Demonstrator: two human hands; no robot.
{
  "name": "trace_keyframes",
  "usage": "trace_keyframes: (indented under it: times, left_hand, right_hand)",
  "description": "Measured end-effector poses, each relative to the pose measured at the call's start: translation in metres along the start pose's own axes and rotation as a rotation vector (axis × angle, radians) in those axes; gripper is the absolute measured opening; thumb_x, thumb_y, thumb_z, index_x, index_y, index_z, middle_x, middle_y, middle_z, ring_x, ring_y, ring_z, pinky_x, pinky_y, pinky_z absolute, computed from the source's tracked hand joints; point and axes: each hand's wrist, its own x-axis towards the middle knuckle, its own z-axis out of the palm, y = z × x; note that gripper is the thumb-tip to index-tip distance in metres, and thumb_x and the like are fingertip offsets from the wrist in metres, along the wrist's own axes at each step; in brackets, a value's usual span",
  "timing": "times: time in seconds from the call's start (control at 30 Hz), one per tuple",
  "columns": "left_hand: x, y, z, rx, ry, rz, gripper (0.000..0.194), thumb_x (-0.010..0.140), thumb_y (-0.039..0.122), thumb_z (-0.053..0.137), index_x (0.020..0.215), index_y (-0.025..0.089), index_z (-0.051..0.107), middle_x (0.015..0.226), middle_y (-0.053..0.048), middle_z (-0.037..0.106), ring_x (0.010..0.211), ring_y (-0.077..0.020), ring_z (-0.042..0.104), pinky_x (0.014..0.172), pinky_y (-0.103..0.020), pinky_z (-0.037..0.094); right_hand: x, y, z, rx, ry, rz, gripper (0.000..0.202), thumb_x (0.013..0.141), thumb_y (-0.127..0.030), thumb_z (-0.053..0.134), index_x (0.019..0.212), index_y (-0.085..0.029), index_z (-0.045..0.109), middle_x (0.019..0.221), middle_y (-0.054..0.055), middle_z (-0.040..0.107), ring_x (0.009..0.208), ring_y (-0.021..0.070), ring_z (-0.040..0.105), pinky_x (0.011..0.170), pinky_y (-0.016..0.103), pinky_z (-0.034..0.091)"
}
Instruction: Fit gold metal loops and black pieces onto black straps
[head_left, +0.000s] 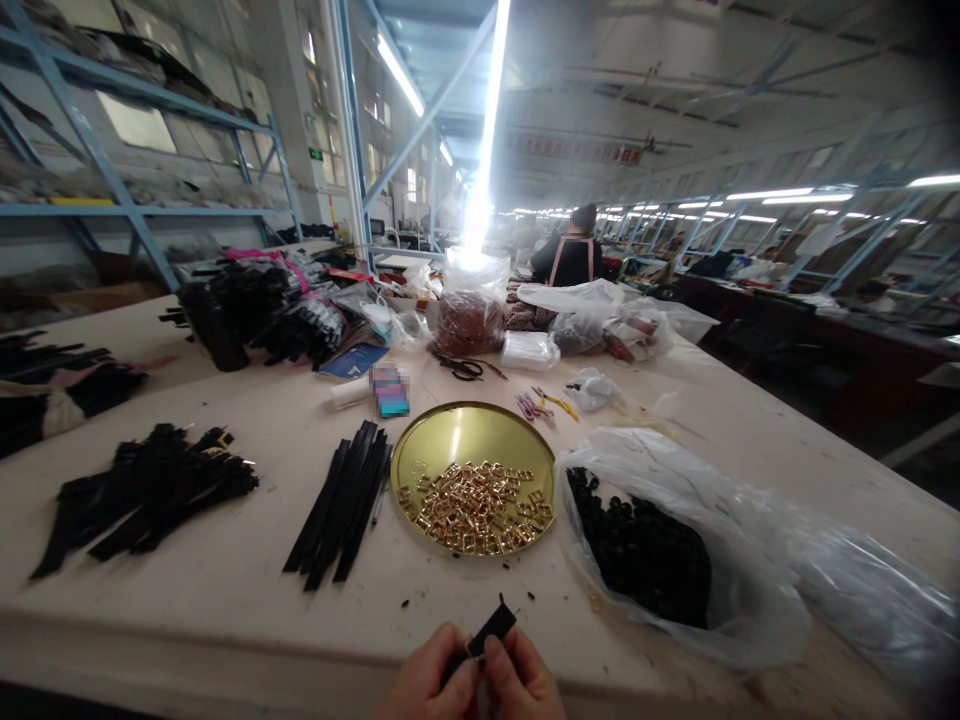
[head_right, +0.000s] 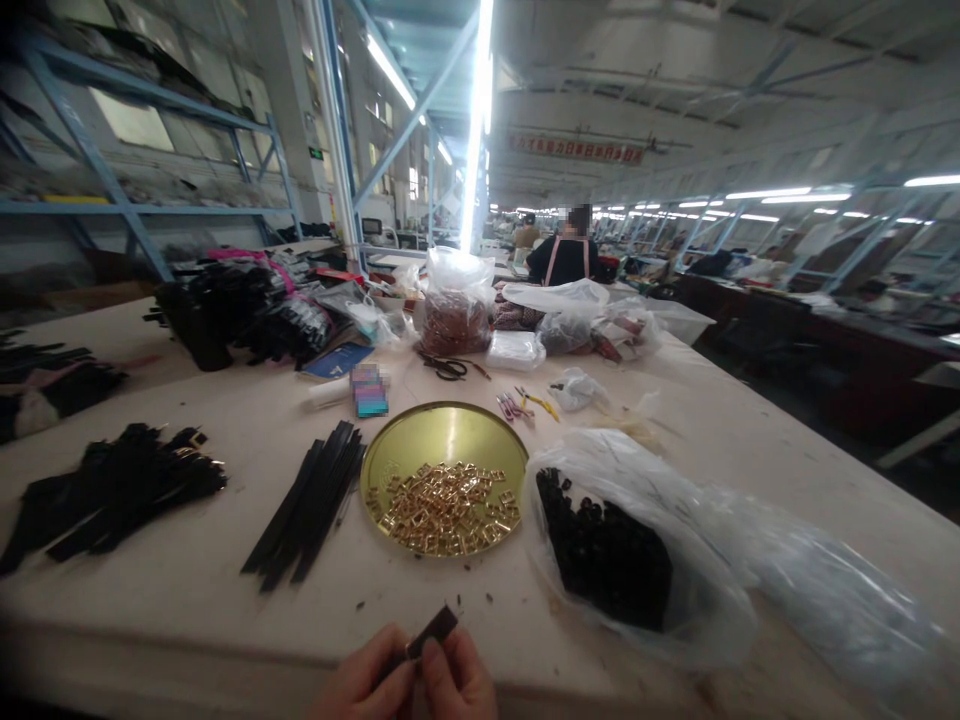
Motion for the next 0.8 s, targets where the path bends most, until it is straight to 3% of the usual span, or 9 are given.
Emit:
trace_keyframes:
  times: [0.13, 0.23, 0.4, 0.57, 0.7, 0.8]
  left_hand:
    - [-0.004, 0.005, 0.004, -0.050, 0.013, -0.041, 0.020, 0.077, 0.037, 0.039, 0.066, 0.020, 0.042, 0.051, 0.007, 0.043, 0.046, -0.0091, 0.039, 0.053, -0.021, 0.035]
    - [-0.004, 0.002, 0.009, -0.075, 0.037, -0.030, 0.021, 0.076, 0.037, 0.040, 0.065, 0.019, 0.043, 0.053, 0.005, 0.045, 0.051, -0.0100, 0.044, 0.053, -0.021, 0.035]
    - [-0.001, -0.006, 0.015, -0.119, 0.065, -0.055, 0.022, 0.074, 0.039, 0.042, 0.065, 0.019, 0.043, 0.052, 0.005, 0.045, 0.050, -0.0099, 0.043, 0.049, -0.021, 0.032]
    - [-0.002, -0.006, 0.018, -0.132, 0.087, -0.059, 0.029, 0.078, 0.045, 0.037, 0.063, 0.020, 0.039, 0.050, 0.005, 0.044, 0.047, -0.0100, 0.044, 0.047, -0.021, 0.032]
    - [-0.002, -0.005, 0.017, -0.023, 0.054, -0.105, 0.031, 0.079, 0.046, 0.032, 0.065, 0.020, 0.041, 0.051, 0.002, 0.050, 0.045, -0.0119, 0.047, 0.044, -0.021, 0.031]
    - [-0.003, -0.003, 0.016, 0.069, 0.083, -0.123, 0.029, 0.079, 0.042, 0.031, 0.063, 0.020, 0.040, 0.051, 0.002, 0.049, 0.047, -0.0132, 0.048, 0.045, -0.022, 0.032]
  right_hand:
    - [0.009, -0.002, -0.012, -0.043, -0.067, 0.132, 0.049, 0.053, -0.061, 0.069, 0.060, -0.014, 0.057, 0.043, -0.006, 0.045, 0.038, 0.0060, 0.036, 0.036, 0.018, 0.026]
    - [0.011, 0.000, -0.019, 0.039, -0.097, 0.236, 0.048, 0.051, -0.059, 0.071, 0.060, -0.014, 0.055, 0.042, -0.007, 0.044, 0.036, 0.0060, 0.035, 0.035, 0.018, 0.025]
    - [0.004, -0.004, -0.017, -0.025, -0.126, 0.181, 0.045, 0.055, -0.056, 0.071, 0.065, -0.013, 0.060, 0.046, -0.006, 0.047, 0.039, 0.0058, 0.036, 0.039, 0.018, 0.028]
    - [0.000, -0.009, -0.014, -0.133, -0.042, -0.025, 0.043, 0.057, -0.055, 0.071, 0.069, -0.014, 0.066, 0.057, 0.000, 0.060, 0.052, 0.0103, 0.047, 0.049, 0.021, 0.037]
    - [0.003, -0.002, -0.018, 0.002, -0.106, 0.225, 0.045, 0.050, -0.055, 0.075, 0.064, -0.014, 0.062, 0.042, -0.006, 0.049, 0.036, 0.0050, 0.035, 0.037, 0.017, 0.025]
    - [0.003, 0.002, -0.017, 0.149, -0.067, 0.300, 0.043, 0.048, -0.051, 0.078, 0.063, -0.015, 0.060, 0.040, -0.007, 0.049, 0.034, 0.0040, 0.035, 0.035, 0.016, 0.023]
